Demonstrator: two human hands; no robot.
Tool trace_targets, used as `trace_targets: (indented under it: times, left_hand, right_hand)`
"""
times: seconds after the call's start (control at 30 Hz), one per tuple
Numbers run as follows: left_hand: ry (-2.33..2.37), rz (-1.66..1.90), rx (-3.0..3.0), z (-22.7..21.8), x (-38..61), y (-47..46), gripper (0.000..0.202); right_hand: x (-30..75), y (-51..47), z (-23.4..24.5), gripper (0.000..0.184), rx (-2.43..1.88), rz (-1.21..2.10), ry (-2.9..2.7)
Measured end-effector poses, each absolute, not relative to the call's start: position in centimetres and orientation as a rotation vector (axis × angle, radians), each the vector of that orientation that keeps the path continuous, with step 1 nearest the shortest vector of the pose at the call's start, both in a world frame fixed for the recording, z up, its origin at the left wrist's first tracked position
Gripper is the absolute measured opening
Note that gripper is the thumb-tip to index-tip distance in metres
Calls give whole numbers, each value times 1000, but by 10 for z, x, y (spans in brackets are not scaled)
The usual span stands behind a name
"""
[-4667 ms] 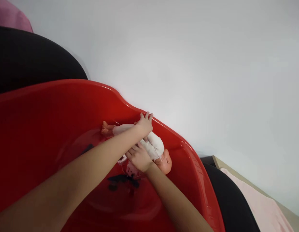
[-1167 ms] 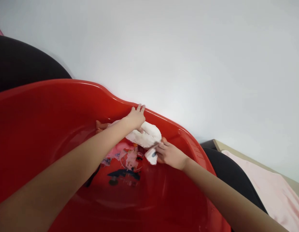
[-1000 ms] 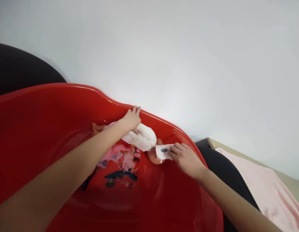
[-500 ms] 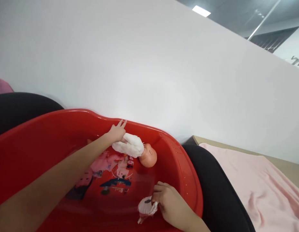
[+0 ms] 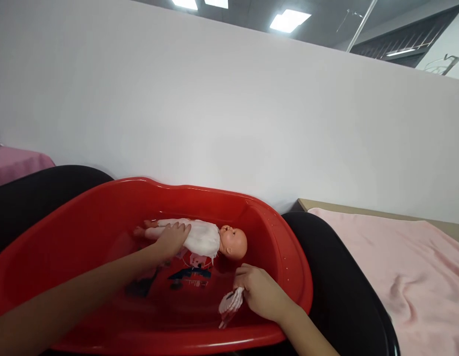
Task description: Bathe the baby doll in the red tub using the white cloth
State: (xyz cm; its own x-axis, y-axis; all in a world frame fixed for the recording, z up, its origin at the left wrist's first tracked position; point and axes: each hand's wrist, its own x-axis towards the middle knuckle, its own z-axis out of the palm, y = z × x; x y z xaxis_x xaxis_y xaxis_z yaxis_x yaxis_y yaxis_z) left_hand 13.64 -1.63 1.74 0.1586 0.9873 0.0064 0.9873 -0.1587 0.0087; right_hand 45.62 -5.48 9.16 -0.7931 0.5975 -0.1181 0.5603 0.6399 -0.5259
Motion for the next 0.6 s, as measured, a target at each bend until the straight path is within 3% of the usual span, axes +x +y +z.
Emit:
trace_targets:
  times: [0.3,0.5,0.6]
  left_hand:
    - [1958,-173,2534,-18,138,-54,65]
    - [1919,-186,2476,-7,140,-64,48]
    - [1912,-7,2257,-1,136,-68,39]
  right_hand:
    - [458,-54,81,38,-910,863,-2743]
    - [455,-53,84,33,-965,892,-2752]
    - [452,-53,87,29,-1043,1011,-2655]
